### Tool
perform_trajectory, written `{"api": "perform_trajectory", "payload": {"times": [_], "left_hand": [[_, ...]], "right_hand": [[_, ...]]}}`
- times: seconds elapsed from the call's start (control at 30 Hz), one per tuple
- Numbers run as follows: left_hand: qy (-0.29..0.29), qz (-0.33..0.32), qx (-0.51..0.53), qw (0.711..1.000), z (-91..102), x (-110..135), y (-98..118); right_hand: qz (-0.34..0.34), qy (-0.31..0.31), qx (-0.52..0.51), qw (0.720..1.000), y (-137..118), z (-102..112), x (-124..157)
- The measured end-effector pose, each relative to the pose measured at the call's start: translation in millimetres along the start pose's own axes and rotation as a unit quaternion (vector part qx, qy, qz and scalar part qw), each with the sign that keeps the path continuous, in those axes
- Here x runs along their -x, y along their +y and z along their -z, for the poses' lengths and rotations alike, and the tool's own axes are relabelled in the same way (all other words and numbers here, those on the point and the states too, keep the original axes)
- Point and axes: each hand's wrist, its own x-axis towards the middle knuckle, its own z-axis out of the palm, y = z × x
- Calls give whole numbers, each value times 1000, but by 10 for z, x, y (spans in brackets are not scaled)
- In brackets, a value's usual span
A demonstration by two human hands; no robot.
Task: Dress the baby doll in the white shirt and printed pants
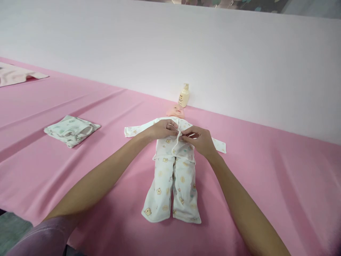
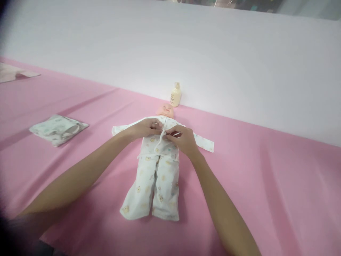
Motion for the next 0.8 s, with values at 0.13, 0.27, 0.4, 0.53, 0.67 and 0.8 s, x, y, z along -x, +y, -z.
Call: {"api": "perform_trajectory", "payload": {"times": [0.13, 0.27, 0.4, 0.53, 0.67, 0.8], "left_hand": [[-19, -1, 12, 1000, 20, 4, 7], [-20, -4, 35, 999, 25, 14, 16], [-4, -2, 9, 1000, 11, 26, 32], [-4, -5, -6, 1000, 12, 17, 21], [5, 0, -12, 1000, 11, 1, 0], [25, 5, -11, 1000, -11, 1, -7]], "right_hand": [[-18, 4, -19, 1000, 66, -28, 4], [-35, 10, -39, 999, 82, -24, 7], [-18, -27, -1, 999, 4, 46, 6], [-12, -51, -26, 998, -16, 89, 9], [-27, -1, -41, 999, 71, 16, 4], [-6, 21, -24, 999, 111, -51, -8]]}}
